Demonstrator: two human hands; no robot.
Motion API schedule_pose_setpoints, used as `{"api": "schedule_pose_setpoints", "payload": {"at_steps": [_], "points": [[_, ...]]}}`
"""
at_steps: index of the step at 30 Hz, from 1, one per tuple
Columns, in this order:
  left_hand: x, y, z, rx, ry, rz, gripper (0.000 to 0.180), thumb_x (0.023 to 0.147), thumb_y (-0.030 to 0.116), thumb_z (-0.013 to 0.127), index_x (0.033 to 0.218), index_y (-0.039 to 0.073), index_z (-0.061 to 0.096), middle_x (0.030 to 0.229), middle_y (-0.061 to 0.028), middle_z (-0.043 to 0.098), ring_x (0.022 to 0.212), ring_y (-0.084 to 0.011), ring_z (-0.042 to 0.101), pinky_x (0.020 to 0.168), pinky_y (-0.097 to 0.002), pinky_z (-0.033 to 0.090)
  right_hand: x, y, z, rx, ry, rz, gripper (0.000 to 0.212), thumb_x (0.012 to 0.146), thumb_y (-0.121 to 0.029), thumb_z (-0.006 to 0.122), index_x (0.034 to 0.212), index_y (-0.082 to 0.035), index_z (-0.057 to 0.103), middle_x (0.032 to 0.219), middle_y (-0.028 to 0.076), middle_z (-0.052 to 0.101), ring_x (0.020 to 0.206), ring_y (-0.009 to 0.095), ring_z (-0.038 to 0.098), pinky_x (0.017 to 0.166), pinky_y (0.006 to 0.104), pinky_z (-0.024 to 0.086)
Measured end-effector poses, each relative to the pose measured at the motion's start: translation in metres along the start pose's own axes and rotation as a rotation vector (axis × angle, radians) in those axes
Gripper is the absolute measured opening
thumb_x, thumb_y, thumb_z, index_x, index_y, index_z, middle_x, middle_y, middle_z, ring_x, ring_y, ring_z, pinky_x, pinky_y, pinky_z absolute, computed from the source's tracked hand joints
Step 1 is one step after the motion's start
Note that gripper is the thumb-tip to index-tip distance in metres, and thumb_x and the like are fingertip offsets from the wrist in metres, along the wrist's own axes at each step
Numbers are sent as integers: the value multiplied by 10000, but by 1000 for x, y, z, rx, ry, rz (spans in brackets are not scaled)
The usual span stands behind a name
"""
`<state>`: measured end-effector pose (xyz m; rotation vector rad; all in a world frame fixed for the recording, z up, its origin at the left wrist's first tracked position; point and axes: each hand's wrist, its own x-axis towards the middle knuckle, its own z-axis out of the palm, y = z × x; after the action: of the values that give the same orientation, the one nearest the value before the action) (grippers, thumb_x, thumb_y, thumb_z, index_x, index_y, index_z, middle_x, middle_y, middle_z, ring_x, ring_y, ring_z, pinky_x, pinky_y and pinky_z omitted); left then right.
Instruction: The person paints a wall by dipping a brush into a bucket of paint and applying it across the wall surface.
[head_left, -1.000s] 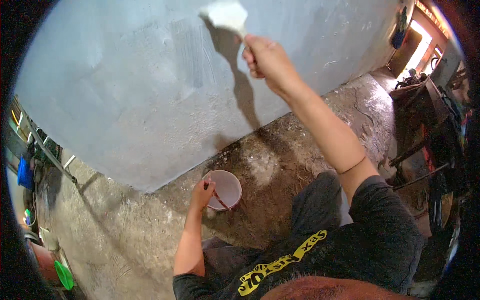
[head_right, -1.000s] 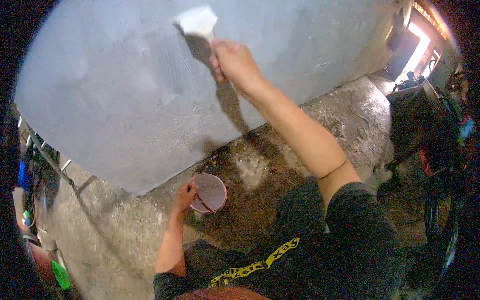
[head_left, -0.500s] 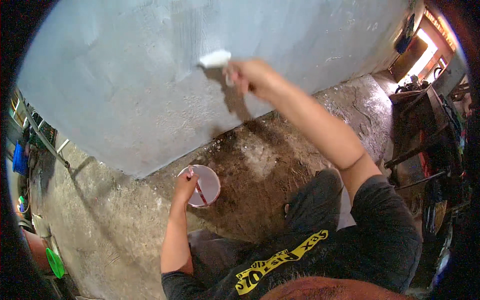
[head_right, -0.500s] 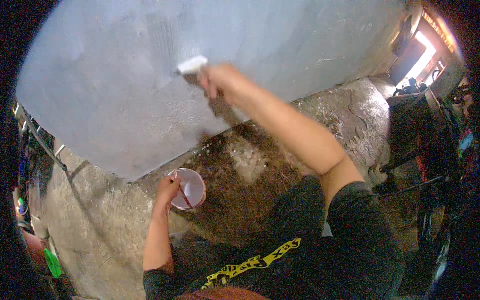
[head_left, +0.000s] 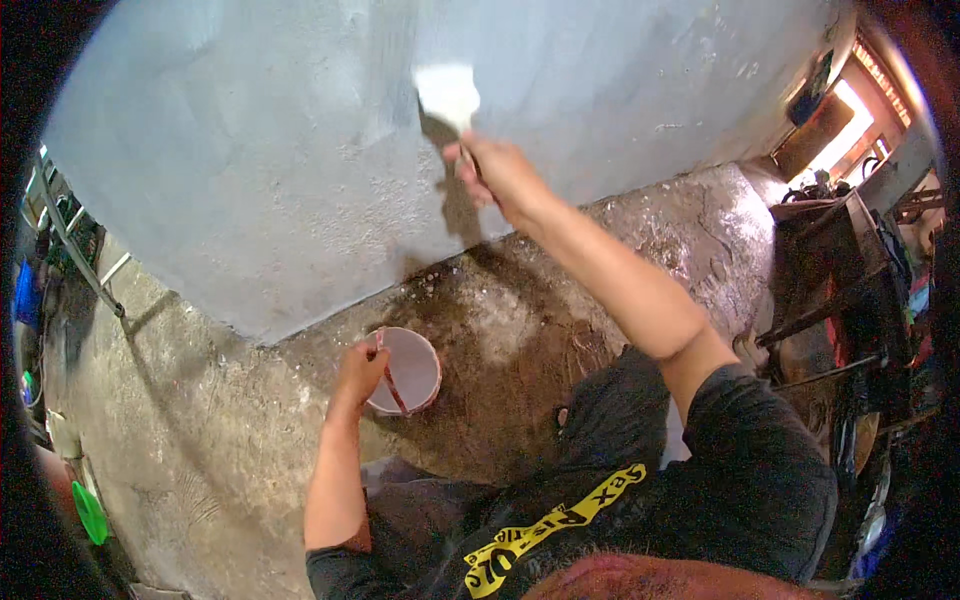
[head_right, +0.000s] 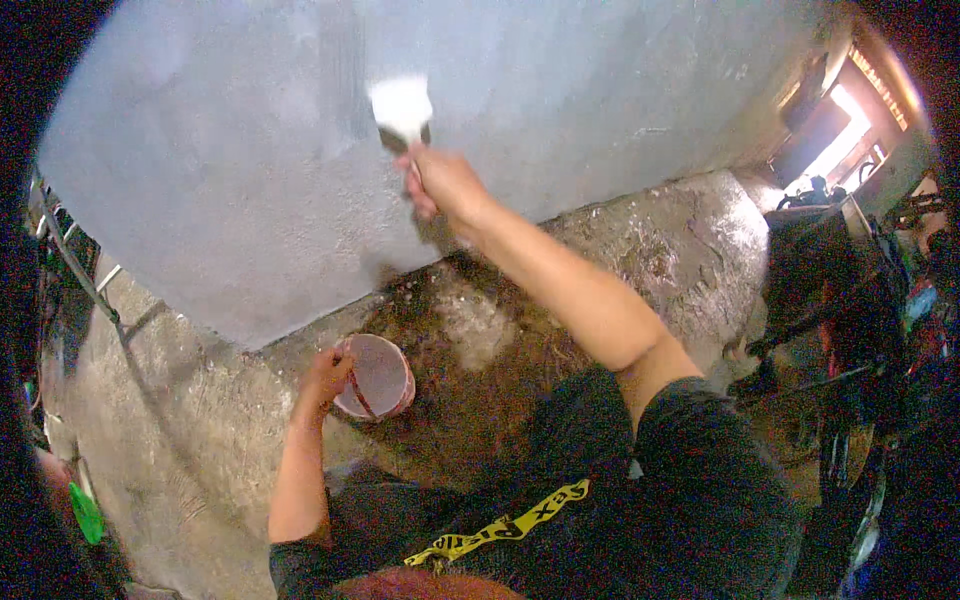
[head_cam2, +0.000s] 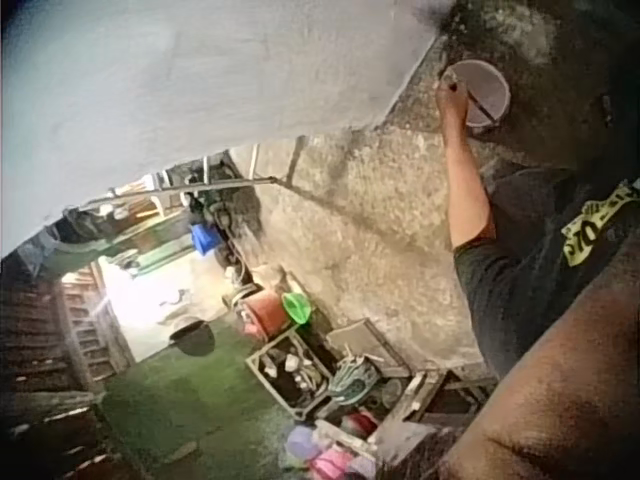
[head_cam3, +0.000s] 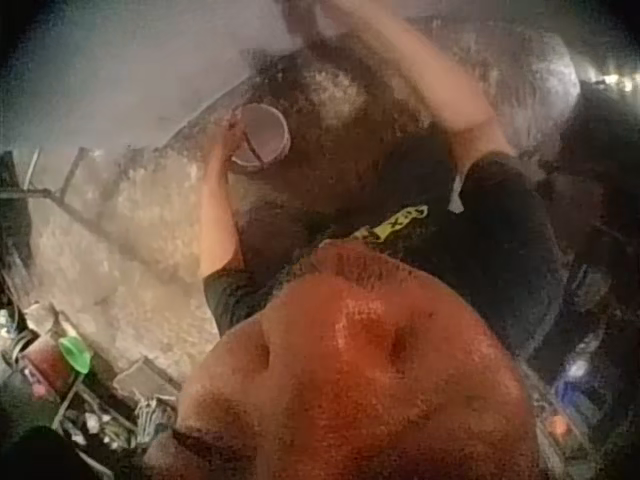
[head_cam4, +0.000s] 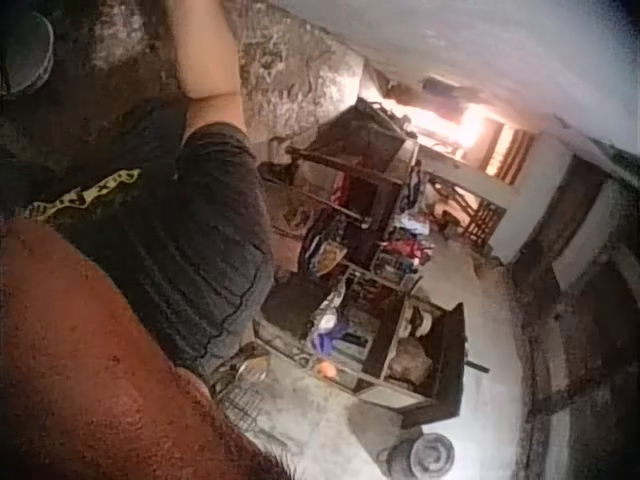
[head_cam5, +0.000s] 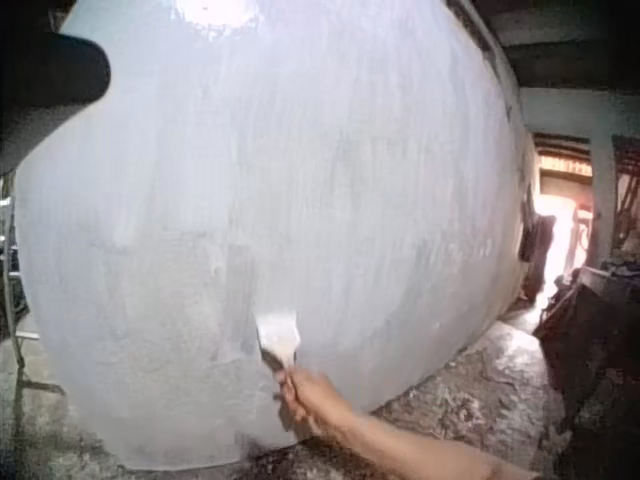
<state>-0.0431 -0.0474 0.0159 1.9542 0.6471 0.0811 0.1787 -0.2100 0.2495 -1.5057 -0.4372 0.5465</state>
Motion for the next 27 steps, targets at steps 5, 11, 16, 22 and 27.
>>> {"api": "schedule_pose_setpoints", "payload": {"at_steps": [5,11,16,22,27], "points": [[7,-7,-6,82,-42,55,297,787,260,602,790,-36,584,715,-192,624,668,-289,613,618,-378,459,-15,-14,-3,63,-26,230,295,963,-229,354,942,5,533,528,-56,385,390,49,262,381,210,236],[-1,-20,-16,158,-38,81,301,761,264,611,812,-32,593,716,-209,609,691,-334,606,646,-387,459,-15,-154,-22,23,-83,-139,284,950,-225,404,953,26,537,546,-71,376,396,26,243,389,190,214],[-7,-29,-28,164,26,35,294,740,251,614,813,-34,609,785,-186,630,733,-278,617,663,-376,466,-16,-240,-30,-104,-22,-701,300,923,-283,437,927,-7,555,583,-30,421,433,70,306,469,240,302],[-2,-26,-33,158,-49,-101,324,731,282,608,840,-22,593,789,-182,635,742,-289,619,682,-372,469,9,-147,-29,-95,-18,-454,306,942,-275,411,921,-7,555,548,-43,384,422,76,331,433,220,302],[-6,-44,-32,339,21,-48,344,767,324,600,878,-2,592,829,-190,635,791,-327,611,702,-393,464,-5,18,-21,-69,-164,91,349,957,-311,365,934,-30,571,596,11,504,439,103,445,413,250,363]]}}
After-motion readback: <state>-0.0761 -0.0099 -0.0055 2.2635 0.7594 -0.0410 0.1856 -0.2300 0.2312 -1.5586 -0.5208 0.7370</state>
